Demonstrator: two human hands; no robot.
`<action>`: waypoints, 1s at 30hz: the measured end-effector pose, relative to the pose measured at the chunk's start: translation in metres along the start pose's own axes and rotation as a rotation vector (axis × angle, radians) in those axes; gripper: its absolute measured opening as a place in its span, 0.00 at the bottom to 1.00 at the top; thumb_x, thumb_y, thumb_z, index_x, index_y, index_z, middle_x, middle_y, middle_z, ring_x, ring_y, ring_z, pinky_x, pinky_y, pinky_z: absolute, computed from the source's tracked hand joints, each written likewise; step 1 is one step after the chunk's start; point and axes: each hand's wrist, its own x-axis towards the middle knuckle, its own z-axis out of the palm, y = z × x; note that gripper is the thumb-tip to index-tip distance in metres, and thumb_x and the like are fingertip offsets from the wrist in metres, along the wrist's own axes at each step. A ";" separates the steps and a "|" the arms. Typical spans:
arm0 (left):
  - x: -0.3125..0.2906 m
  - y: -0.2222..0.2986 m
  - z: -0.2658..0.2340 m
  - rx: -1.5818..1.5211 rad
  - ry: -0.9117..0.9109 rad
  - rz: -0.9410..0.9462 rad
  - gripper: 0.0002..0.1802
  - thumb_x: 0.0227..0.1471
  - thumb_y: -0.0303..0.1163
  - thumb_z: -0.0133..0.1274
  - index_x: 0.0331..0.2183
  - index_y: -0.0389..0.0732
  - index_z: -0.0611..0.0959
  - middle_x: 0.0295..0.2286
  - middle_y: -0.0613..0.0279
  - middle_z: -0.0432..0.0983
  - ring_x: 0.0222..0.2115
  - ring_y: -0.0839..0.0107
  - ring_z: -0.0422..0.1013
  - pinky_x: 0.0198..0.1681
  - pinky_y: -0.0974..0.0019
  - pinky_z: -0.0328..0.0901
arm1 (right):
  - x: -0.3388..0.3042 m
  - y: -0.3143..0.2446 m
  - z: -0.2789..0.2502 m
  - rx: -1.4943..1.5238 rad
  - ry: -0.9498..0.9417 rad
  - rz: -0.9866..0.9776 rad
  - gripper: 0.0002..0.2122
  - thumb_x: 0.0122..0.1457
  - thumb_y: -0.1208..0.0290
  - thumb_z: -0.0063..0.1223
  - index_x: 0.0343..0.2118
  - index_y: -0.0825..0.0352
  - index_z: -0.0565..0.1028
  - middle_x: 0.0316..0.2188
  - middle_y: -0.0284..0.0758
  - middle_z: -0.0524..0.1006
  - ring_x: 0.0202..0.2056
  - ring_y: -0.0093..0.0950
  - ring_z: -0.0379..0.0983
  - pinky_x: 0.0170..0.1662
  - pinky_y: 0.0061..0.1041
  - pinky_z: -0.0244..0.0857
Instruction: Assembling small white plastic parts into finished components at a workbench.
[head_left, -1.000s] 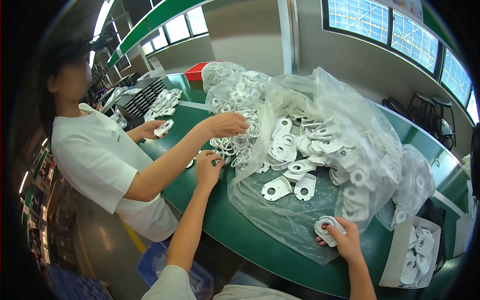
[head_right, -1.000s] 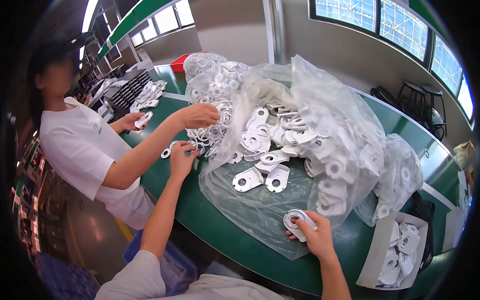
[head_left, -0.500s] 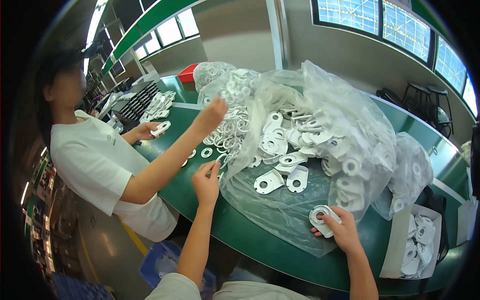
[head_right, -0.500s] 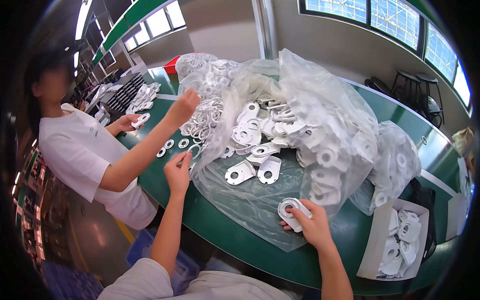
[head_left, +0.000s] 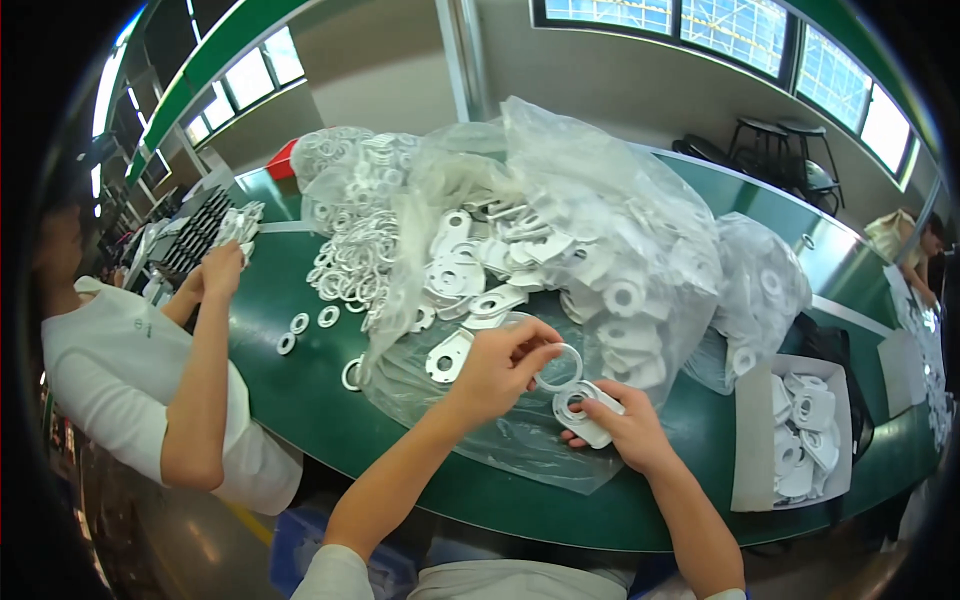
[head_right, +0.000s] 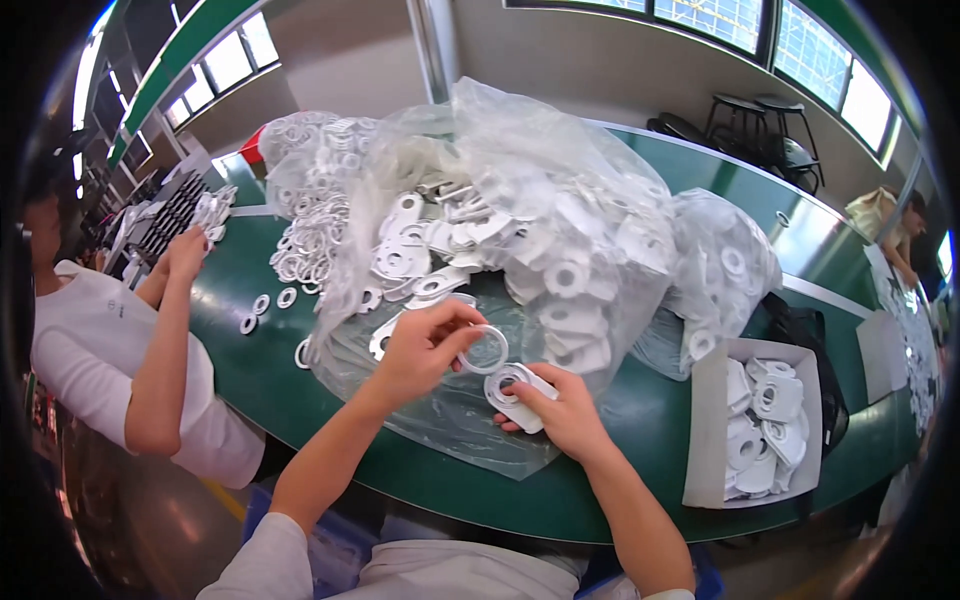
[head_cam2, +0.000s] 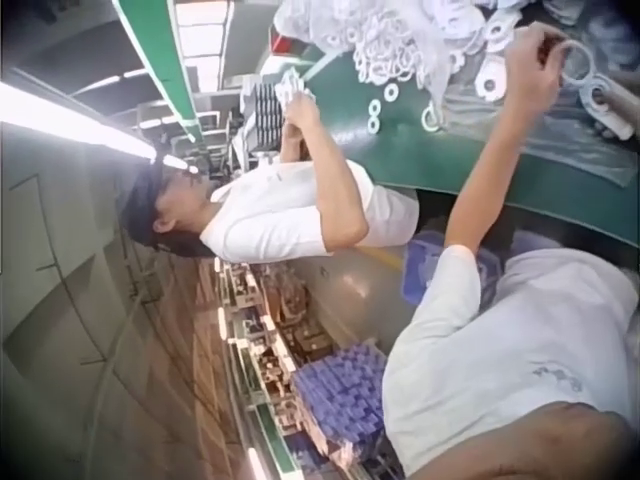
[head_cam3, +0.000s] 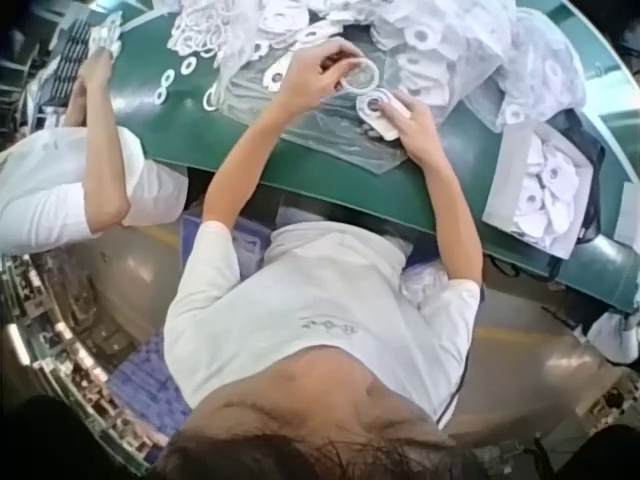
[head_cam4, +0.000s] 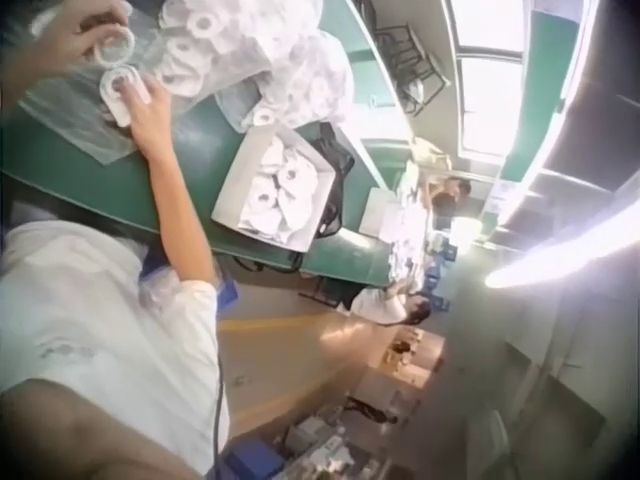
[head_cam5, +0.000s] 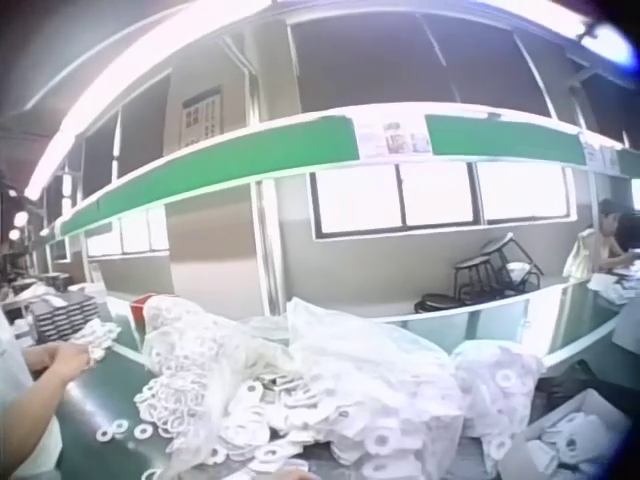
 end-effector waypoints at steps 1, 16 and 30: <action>0.003 -0.004 0.005 -0.011 -0.014 0.001 0.06 0.54 0.27 0.54 0.34 0.35 0.80 0.21 0.70 0.73 0.17 0.86 0.65 0.18 0.79 0.58 | 0.000 0.001 -0.001 -0.001 0.017 0.002 0.12 0.62 0.73 0.46 0.45 0.77 0.69 0.36 0.43 0.76 0.32 0.33 0.79 0.34 0.26 0.76; -0.002 -0.033 0.021 0.168 0.001 0.218 0.07 0.46 0.23 0.60 0.32 0.39 0.85 0.24 0.65 0.73 0.22 0.78 0.68 0.23 0.74 0.61 | 0.000 0.006 -0.001 0.279 -0.043 0.077 0.20 0.68 0.61 0.31 0.51 0.75 0.63 0.43 0.50 0.72 0.38 0.46 0.76 0.41 0.36 0.75; -0.007 -0.036 0.029 0.355 0.027 0.400 0.09 0.44 0.24 0.61 0.33 0.40 0.84 0.27 0.62 0.72 0.21 0.72 0.71 0.24 0.72 0.65 | -0.001 0.000 0.005 0.150 -0.049 0.042 0.16 0.61 0.79 0.43 0.52 0.77 0.64 0.43 0.46 0.73 0.39 0.37 0.77 0.42 0.31 0.76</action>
